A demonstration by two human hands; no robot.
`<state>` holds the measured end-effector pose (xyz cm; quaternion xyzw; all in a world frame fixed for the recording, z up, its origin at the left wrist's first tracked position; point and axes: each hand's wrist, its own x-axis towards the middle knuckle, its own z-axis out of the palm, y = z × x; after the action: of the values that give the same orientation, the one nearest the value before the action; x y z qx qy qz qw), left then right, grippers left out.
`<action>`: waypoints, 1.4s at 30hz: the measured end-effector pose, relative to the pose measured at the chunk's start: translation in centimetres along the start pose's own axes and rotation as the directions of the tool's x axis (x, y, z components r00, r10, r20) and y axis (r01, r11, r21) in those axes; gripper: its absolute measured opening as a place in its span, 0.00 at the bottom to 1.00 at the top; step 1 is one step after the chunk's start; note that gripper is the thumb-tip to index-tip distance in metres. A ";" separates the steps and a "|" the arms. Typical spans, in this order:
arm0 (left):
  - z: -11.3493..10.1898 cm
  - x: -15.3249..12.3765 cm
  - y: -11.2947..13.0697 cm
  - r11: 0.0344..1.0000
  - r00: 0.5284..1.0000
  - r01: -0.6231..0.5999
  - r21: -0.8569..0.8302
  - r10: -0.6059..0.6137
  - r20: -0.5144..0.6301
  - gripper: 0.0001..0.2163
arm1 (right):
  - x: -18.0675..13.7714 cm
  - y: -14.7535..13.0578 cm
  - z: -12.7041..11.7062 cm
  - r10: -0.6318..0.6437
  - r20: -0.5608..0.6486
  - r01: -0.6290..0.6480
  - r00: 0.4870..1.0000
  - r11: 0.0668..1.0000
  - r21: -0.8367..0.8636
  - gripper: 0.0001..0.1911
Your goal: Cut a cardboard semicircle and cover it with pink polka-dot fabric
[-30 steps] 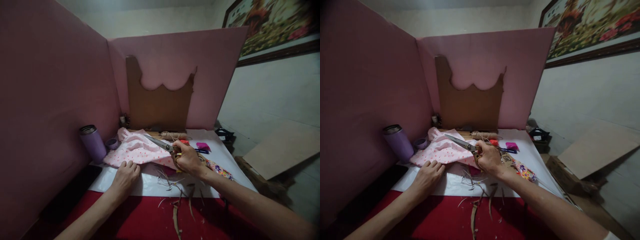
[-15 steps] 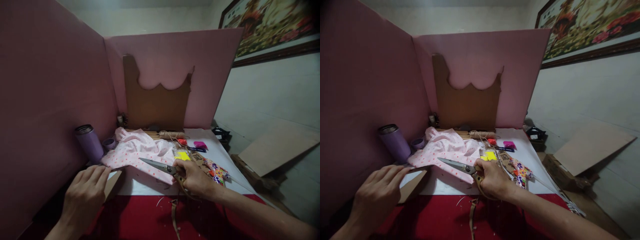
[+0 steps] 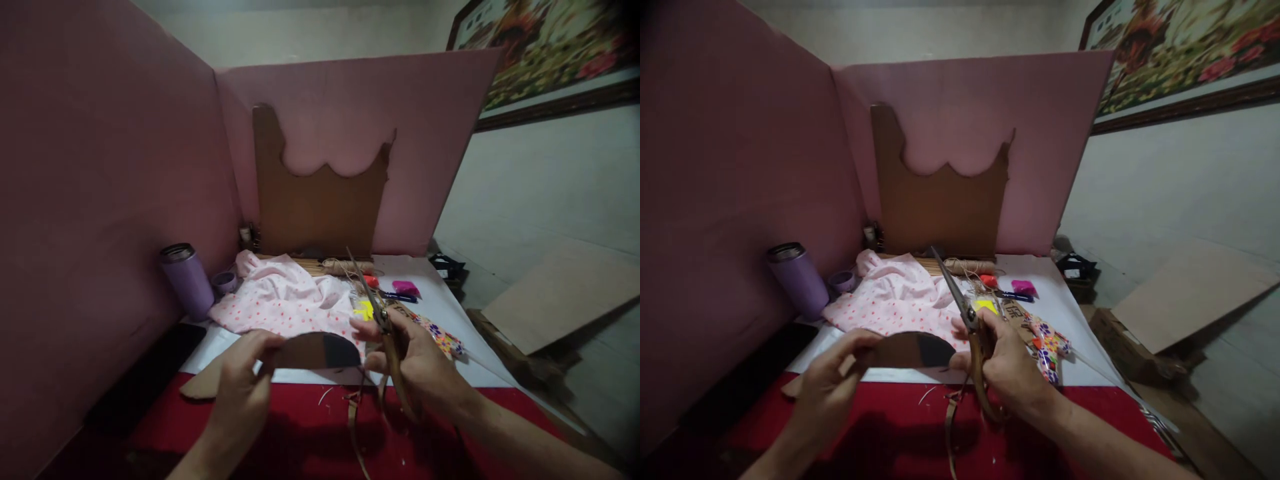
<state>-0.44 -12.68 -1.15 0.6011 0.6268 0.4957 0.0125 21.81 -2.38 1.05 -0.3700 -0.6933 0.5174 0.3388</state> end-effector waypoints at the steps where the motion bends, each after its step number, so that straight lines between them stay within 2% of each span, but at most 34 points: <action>1: 0.9 -0.4 0.5 0.999 0.999 0.002 -0.051 0.000 0.049 0.08 | -0.2 -0.2 0.4 0.015 0.000 -0.015 1.000 1.000 0.004 0.15; 3: 1.6 -1.0 0.7 0.996 0.993 -0.015 -0.086 0.025 0.115 0.08 | -0.6 -0.2 0.8 0.008 -0.014 -0.008 1.000 1.000 -0.030 0.14; 4: 1.5 -1.2 0.4 0.998 0.989 -0.021 -0.050 0.029 0.147 0.07 | -0.6 0.0 0.7 -0.007 -0.029 0.005 1.000 0.999 -0.053 0.13; 6: 0.4 -1.3 -1.4 0.990 0.987 -0.033 0.139 0.010 0.162 0.07 | -0.5 0.3 0.1 -0.031 -0.080 0.025 0.996 0.997 -0.080 0.12; 7: -0.4 -1.3 -2.7 0.961 0.989 -0.039 0.275 -0.002 0.145 0.11 | -0.4 0.4 -0.5 -0.041 -0.113 0.032 0.993 0.996 -0.084 0.12; 9: -1.9 -1.4 -5.5 0.833 0.985 -0.026 0.552 -0.073 0.155 0.19 | 0.0 0.6 -1.8 -0.047 -0.185 0.036 0.982 0.997 -0.061 0.13; 10: -2.6 -1.5 -6.9 0.770 0.975 -0.003 0.637 -0.139 0.172 0.19 | 0.1 0.7 -2.4 -0.036 -0.218 0.031 0.975 0.999 -0.029 0.14; 11: -3.3 -1.6 -8.0 0.749 0.960 0.009 0.663 -0.192 0.204 0.18 | 0.3 0.7 -3.0 -0.016 -0.245 0.021 0.969 1.000 0.015 0.15; 14: -4.7 -1.7 -9.7 0.765 0.941 0.006 0.644 -0.222 0.254 0.17 | 0.6 0.5 -4.3 0.073 -0.303 -0.015 0.950 0.982 0.188 0.18; 19: -6.7 -0.9 -9.0 0.827 0.896 0.089 0.555 -0.310 0.317 0.19 | 0.7 0.0 -5.7 0.219 -0.414 -0.005 0.884 0.889 0.459 0.25; 23: -7.9 0.1 -8.0 0.923 0.851 0.100 0.372 -0.273 0.448 0.20 | 0.6 0.2 -6.6 0.265 -0.424 -0.014 0.866 0.861 0.509 0.26; 26: -7.7 1.0 -7.8 0.956 0.887 0.088 0.281 -0.203 0.415 0.21 | 0.6 0.6 -6.9 0.244 -0.437 -0.007 0.866 0.879 0.477 0.24; 29: -6.7 1.7 -8.1 0.941 0.930 0.057 0.332 -0.172 0.326 0.21 | 0.5 0.7 -6.6 0.249 -0.428 -0.026 0.869 0.886 0.462 0.23; 34: -5.2 2.5 -8.6 0.905 0.932 0.054 0.422 -0.198 0.304 0.21 | 0.3 0.8 -6.0 0.300 -0.386 -0.071 0.872 0.859 0.507 0.24; 38: -5.8 2.2 -8.4 0.809 0.936 0.093 0.581 -0.270 0.226 0.19 | 0.1 1.0 -5.9 0.311 -0.372 -0.089 0.875 0.858 0.506 0.26; 40: -6.5 1.6 -8.3 0.742 0.919 0.073 0.667 -0.310 0.244 0.18 | 0.1 0.9 -5.8 0.319 -0.362 -0.107 0.876 0.859 0.500 0.25; 42: -7.0 1.0 -8.3 0.733 0.873 0.061 0.678 -0.369 0.320 0.16 | 0.1 0.7 -5.6 0.326 -0.344 -0.121 0.881 0.856 0.502 0.25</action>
<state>-11.17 -14.35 -2.29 0.5833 0.8066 0.0962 0.0017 26.64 0.41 1.73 -0.4591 -0.4108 0.6138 0.4937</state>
